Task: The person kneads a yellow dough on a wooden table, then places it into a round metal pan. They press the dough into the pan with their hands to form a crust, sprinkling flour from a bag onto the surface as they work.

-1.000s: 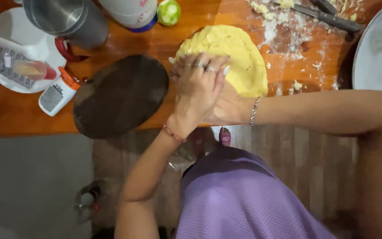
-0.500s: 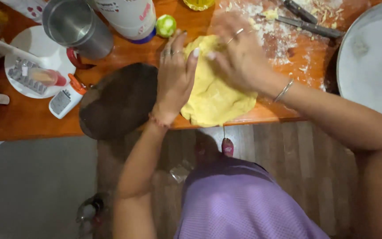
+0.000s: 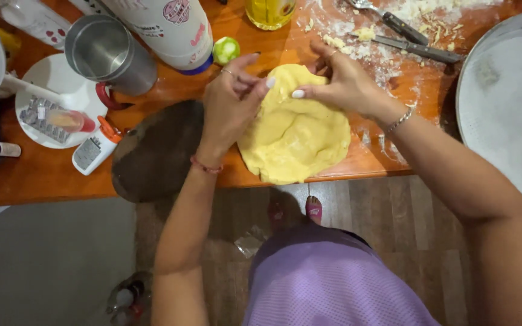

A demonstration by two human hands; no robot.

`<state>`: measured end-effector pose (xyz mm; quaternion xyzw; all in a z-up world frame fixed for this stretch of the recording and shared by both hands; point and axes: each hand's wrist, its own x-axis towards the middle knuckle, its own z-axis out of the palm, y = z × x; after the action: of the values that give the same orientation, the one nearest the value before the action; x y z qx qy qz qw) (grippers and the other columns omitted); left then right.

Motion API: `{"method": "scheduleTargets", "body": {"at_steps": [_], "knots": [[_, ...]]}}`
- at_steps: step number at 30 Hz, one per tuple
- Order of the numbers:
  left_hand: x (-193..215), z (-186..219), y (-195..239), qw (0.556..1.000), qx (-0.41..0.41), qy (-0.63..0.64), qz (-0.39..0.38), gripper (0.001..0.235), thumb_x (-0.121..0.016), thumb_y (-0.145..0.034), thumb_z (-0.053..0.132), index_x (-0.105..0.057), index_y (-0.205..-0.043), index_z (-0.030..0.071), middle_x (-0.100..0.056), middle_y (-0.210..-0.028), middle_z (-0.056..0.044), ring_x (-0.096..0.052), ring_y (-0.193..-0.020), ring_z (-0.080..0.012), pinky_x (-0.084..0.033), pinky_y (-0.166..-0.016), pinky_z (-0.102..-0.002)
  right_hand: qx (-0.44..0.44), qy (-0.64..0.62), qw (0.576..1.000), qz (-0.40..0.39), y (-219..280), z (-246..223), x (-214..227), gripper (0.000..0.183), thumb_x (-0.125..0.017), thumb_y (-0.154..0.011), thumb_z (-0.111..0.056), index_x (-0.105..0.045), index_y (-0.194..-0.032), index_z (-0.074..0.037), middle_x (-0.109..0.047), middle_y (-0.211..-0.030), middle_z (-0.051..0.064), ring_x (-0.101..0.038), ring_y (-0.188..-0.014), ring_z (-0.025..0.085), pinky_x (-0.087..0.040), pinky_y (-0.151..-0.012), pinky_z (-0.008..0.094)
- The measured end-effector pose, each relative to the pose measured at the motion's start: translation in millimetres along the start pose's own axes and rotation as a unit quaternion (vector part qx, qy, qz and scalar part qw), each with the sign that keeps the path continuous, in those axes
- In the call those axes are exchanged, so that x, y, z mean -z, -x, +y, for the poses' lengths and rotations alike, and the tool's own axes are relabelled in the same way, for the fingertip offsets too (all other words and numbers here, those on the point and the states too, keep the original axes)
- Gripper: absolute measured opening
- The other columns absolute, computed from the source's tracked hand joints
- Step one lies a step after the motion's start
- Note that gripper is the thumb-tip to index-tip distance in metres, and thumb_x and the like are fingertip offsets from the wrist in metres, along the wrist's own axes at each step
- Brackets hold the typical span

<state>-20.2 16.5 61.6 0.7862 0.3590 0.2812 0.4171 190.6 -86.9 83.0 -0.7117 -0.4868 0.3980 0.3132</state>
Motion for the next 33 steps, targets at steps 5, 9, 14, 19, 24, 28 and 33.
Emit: {"method": "scheduleTargets", "body": {"at_steps": [5, 9, 14, 19, 24, 28, 33], "knots": [[-18, -55, -18, 0.987, -0.143, -0.07, -0.01, 0.046, -0.076, -0.092, 0.044, -0.076, -0.113, 0.004, -0.063, -0.104, -0.015, -0.063, -0.099, -0.0292, -0.049, -0.089, -0.04, 0.218, 0.149, 0.963, -0.045, -16, 27, -13, 0.04, -0.082, -0.091, -0.032, -0.064, -0.098, 0.003, -0.059, -0.075, 0.004, -0.053, -0.053, 0.015, -0.045, -0.039, 0.022], [1, -41, -2, 0.988, -0.103, -0.062, -0.096, 0.073, -0.089, -0.074, 0.046, -0.059, -0.13, 0.008, -0.062, -0.125, -0.017, -0.06, -0.119, -0.0382, -0.043, -0.102, -0.048, 0.275, 0.168, 0.945, 0.058, 4, 51, -24, 0.061, -0.086, -0.083, -0.032, -0.059, -0.129, -0.001, -0.064, -0.1, 0.017, -0.062, -0.091, 0.034, -0.053, -0.077, 0.042], [18, -30, 20, 0.974, -0.078, -0.088, -0.194, 0.076, -0.091, -0.067, 0.031, -0.061, -0.136, 0.019, -0.074, -0.11, -0.016, -0.069, -0.109, -0.042, -0.052, -0.092, -0.051, 0.378, 0.117, 0.913, 0.098, 33, 55, -24, 0.062, -0.093, -0.076, -0.028, -0.067, -0.127, -0.005, -0.067, -0.099, 0.017, -0.07, -0.094, 0.039, -0.057, -0.079, 0.044], [7, -42, 38, 0.943, -0.258, -0.191, -0.09, 0.065, -0.093, -0.067, 0.034, -0.067, -0.126, 0.022, -0.072, -0.106, 0.0, -0.071, -0.103, -0.0218, -0.055, -0.089, -0.036, 0.364, 0.04, 0.922, 0.125, 41, 78, -21, 0.062, -0.085, -0.083, -0.043, -0.067, -0.132, -0.01, -0.071, -0.116, 0.018, -0.07, -0.109, 0.04, -0.054, -0.095, 0.049], [19, 11, 29, 0.945, -0.274, -0.15, -0.096, 0.059, -0.096, -0.066, 0.04, -0.071, -0.118, 0.027, -0.074, -0.104, 0.006, -0.071, -0.097, -0.0186, -0.055, -0.083, -0.032, 0.304, -0.033, 0.933, 0.187, 75, 71, -18, 0.052, -0.088, -0.08, -0.044, -0.074, -0.123, -0.017, -0.075, -0.101, 0.008, -0.075, -0.094, 0.029, -0.059, -0.082, 0.04], [21, 102, 21, 0.927, -0.333, -0.1, -0.137, 0.045, -0.091, -0.081, 0.03, -0.069, -0.113, 0.006, -0.074, -0.107, -0.009, -0.071, -0.096, -0.0249, -0.049, -0.085, -0.035, 0.298, -0.001, 0.927, 0.226, 130, 42, 23, 0.051, -0.076, -0.089, -0.043, -0.068, -0.124, -0.007, -0.074, -0.124, 0.01, -0.073, -0.114, 0.022, -0.056, -0.097, 0.031], [-27, 183, -7, 0.854, -0.499, -0.119, -0.09, 0.051, -0.086, -0.094, 0.044, -0.072, -0.118, 0.001, -0.076, -0.099, -0.012, -0.068, -0.077, -0.0167, -0.052, -0.058, -0.031, 0.311, 0.063, 0.892, 0.321, 204, 25, 100, 0.05, -0.084, -0.086, -0.025, -0.066, -0.123, 0.003, -0.073, -0.117, 0.017, -0.072, -0.103, 0.022, -0.059, -0.086, 0.029]]}}
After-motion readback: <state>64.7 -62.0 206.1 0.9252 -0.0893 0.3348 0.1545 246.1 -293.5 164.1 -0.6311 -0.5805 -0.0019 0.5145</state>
